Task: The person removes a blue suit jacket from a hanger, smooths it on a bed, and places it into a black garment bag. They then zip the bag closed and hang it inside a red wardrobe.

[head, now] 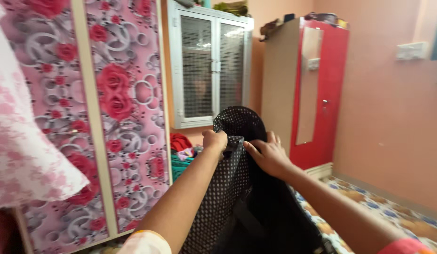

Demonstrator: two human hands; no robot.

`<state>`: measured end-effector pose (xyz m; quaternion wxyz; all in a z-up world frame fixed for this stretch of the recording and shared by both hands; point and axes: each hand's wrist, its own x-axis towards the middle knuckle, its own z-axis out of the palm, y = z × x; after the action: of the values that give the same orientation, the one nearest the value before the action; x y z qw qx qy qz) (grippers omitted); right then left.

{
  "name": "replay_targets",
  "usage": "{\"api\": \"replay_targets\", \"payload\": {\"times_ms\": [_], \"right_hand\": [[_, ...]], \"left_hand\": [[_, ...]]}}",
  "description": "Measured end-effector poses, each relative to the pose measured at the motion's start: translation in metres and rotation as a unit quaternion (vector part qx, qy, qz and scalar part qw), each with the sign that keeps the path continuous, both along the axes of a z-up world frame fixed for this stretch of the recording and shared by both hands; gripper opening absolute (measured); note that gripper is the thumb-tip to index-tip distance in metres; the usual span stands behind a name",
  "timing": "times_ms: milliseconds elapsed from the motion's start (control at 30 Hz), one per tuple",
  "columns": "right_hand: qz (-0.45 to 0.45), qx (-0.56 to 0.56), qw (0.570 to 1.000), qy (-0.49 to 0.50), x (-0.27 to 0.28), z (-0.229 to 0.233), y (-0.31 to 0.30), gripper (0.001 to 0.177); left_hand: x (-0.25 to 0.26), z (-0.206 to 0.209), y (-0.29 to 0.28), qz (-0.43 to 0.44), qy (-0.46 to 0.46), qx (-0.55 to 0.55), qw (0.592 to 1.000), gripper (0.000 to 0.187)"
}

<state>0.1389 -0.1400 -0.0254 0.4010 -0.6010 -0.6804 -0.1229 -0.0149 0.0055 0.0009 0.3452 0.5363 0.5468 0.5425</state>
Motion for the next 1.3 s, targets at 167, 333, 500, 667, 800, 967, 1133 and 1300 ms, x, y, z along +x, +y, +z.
{"api": "replay_targets", "payload": {"times_ms": [167, 333, 500, 667, 800, 967, 1133, 1300], "right_hand": [[0.03, -0.057, 0.994, 0.085, -0.018, -0.006, 0.015, 0.074], [0.043, -0.127, 0.987, 0.091, 0.005, -0.015, 0.02, 0.081], [0.031, -0.246, 0.962, 0.115, 0.083, -0.041, 0.053, 0.063], [-0.033, -0.184, 0.976, 0.109, 0.185, -0.087, 0.098, 0.039], [-0.06, -0.213, 0.96, 0.171, 0.236, -0.104, 0.127, 0.032], [-0.044, -0.165, 0.967, 0.188, 0.263, -0.08, 0.142, 0.028], [-0.052, -0.078, 0.984, 0.154, 0.252, -0.039, 0.123, 0.026], [-0.08, -0.036, 0.985, 0.146, 0.226, 0.019, 0.1, 0.022]], "left_hand": [[-0.009, 0.001, 0.025, 0.064, -0.016, 0.064, 0.996, 0.08], [0.032, -0.022, 0.023, 0.074, -0.047, 0.073, 0.993, 0.074], [0.103, -0.048, 0.034, 0.06, -0.063, 0.091, 0.992, 0.079], [0.141, -0.074, 0.056, 0.058, -0.03, 0.107, 0.992, 0.086], [0.158, -0.077, 0.069, -0.054, -0.055, 0.14, 0.987, 0.085], [0.157, -0.062, 0.101, -0.216, -0.012, 0.069, 0.974, 0.055], [0.136, -0.06, 0.112, -0.335, -0.069, -0.004, 0.94, 0.032], [0.117, -0.036, 0.088, -0.366, -0.109, -0.081, 0.92, 0.04]]}}
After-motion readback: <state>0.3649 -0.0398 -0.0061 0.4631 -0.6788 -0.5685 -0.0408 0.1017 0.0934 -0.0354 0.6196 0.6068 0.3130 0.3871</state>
